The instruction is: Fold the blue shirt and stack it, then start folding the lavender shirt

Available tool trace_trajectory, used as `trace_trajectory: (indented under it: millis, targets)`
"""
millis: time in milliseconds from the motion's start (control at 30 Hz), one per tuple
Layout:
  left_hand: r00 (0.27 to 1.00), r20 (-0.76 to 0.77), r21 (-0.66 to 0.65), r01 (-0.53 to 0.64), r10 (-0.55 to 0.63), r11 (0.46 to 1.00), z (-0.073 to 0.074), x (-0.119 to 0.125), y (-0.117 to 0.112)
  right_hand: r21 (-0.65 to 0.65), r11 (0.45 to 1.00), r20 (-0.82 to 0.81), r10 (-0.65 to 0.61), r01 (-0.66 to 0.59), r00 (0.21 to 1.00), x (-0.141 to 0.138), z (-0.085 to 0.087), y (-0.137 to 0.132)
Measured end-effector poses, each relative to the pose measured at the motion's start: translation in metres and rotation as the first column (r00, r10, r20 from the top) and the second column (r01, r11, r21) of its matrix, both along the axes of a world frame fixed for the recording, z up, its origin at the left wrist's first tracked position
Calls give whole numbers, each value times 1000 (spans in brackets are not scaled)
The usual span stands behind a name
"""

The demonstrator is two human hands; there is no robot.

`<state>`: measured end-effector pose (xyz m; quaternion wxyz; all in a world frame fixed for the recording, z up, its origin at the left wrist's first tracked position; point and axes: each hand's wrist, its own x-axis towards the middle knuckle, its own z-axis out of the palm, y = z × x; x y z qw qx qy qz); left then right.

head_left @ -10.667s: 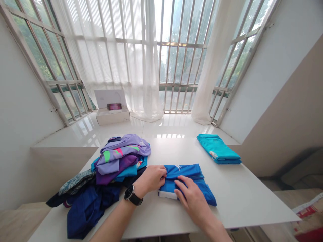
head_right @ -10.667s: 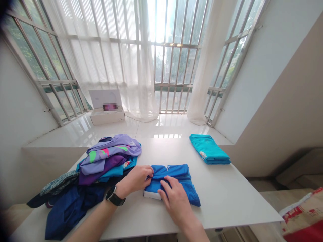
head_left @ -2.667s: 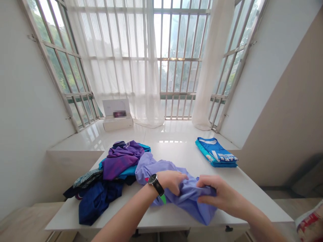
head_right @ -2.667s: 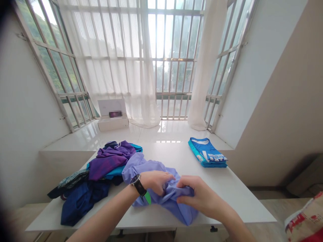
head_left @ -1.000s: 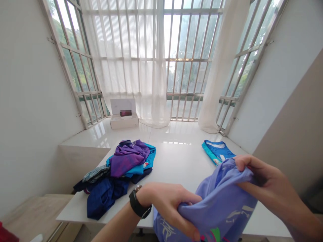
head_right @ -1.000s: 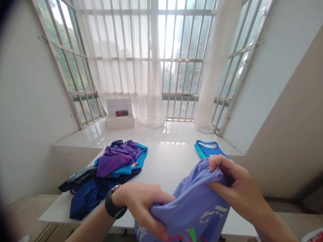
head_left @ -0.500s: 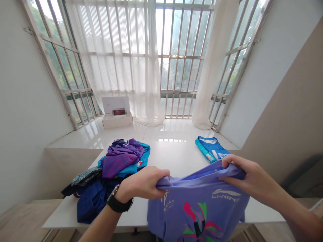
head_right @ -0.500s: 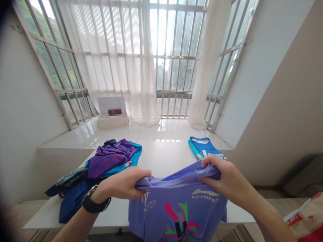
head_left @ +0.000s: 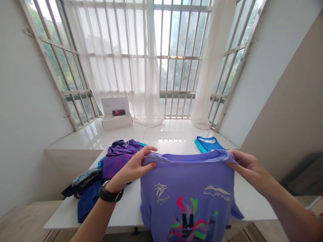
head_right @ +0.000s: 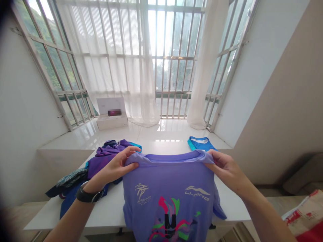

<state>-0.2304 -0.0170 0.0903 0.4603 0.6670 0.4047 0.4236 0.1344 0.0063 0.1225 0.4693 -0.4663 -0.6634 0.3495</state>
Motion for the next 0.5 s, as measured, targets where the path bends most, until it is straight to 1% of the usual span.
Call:
trace_trajectory:
  millis: [33, 67, 133, 233, 300, 367, 400, 433, 467, 500]
  targets:
    - [1000, -18, -3, 5, -5, 1000, -4, -2, 2, -37, 999, -29, 9, -10, 1000, -1, 0, -2]
    - [1000, -25, -15, 13, -13, 1000, -8, -3, 4, -68, 998, -46, -17, 14, 999, -2, 0, -4]
    - [1000, -20, -48, 17, -18, 999, -20, -3, 7, -100, 992, -2, -81, 80, 997, -3, 0, -6]
    - [999, -29, -90, 32, -35, 995, -38, 0, 8, -66, 979, 106, -185, 192, 977, -3, 2, -8]
    - [988, -98, -135, 107, -121, 985, -46, 2, 7, -55, 966, 156, -241, 252, 958, -2, 5, -11]
    - [952, -208, -170, 189, -223, 967, -50, 3, 6, -26, 950, 206, -300, 311, 932, 2, 9, -13]
    - [932, -263, -161, 214, -250, 964, -50, 4, 5, -5, 941, 231, -328, 338, 916, 6, 11, -15]
    - [920, -301, -127, 221, -250, 967, -48, 4, 4, 20, 931, 258, -357, 365, 898, 10, 13, -16]
    - [925, -310, -74, 208, -221, 975, -46, 4, 3, 43, 919, 288, -386, 391, 876, 15, 15, -17]
    - [945, -278, -16, 174, -171, 985, -43, 5, 3, 62, 908, 319, -411, 414, 854, 21, 17, -17]
